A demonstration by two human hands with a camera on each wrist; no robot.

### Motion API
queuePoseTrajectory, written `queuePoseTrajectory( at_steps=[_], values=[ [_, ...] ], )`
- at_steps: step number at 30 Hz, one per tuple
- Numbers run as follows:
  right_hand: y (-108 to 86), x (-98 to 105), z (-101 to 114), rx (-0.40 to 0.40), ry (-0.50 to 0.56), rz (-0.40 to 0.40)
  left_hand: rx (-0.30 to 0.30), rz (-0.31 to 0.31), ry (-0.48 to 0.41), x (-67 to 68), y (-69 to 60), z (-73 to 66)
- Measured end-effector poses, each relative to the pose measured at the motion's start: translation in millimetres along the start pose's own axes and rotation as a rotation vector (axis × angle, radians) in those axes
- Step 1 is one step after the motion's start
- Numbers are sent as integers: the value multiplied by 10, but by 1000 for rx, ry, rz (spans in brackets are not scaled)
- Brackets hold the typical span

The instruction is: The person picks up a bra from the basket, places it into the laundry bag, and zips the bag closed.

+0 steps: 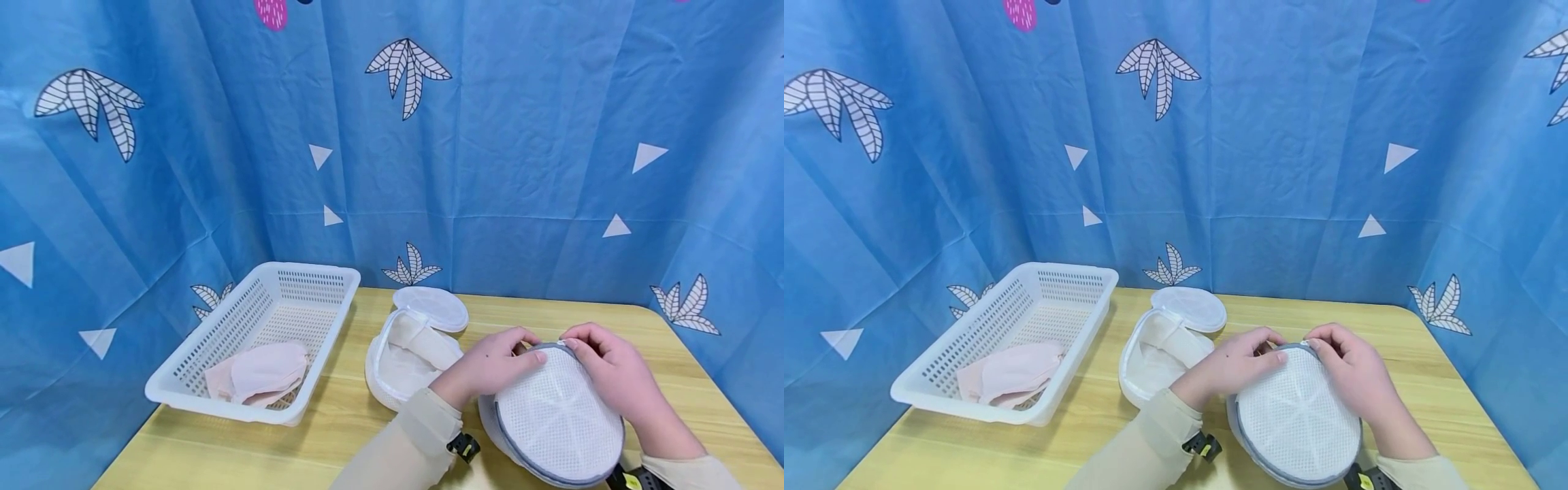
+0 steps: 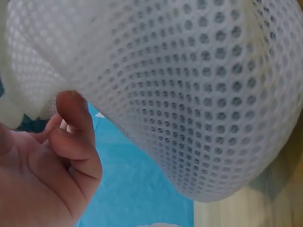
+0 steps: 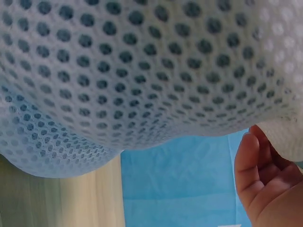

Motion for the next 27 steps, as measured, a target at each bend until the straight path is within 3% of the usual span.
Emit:
queuePoseTrajectory(
  at_steps=[8,13,18,23,27],
  values=[
    [-48,-70,119,133,-1,11,-39,62,183,-78,-6,-58],
    [-73,-116,184,205,-7,24,-89,60,227,-96,-20,-95],
    [-86,-138,188,213,-19,30,-135,45,267,-111,-15,-109],
    [-81,-108,184,207,-29,33,-110,24,206,-90,-16,-87],
    [-58,-7,139,173,-54,4,-83,-51,94,-4,-13,-47]
  ],
)
Point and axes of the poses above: each hand's wrist, its own y-axis towards the middle knuckle, its own x-axis out of the back of the hand, z = x × y, the point moved 8 cm from there along y, towards the middle knuckle, and after that the axes turned 3 degrees about -y, right-handed, at the moved point
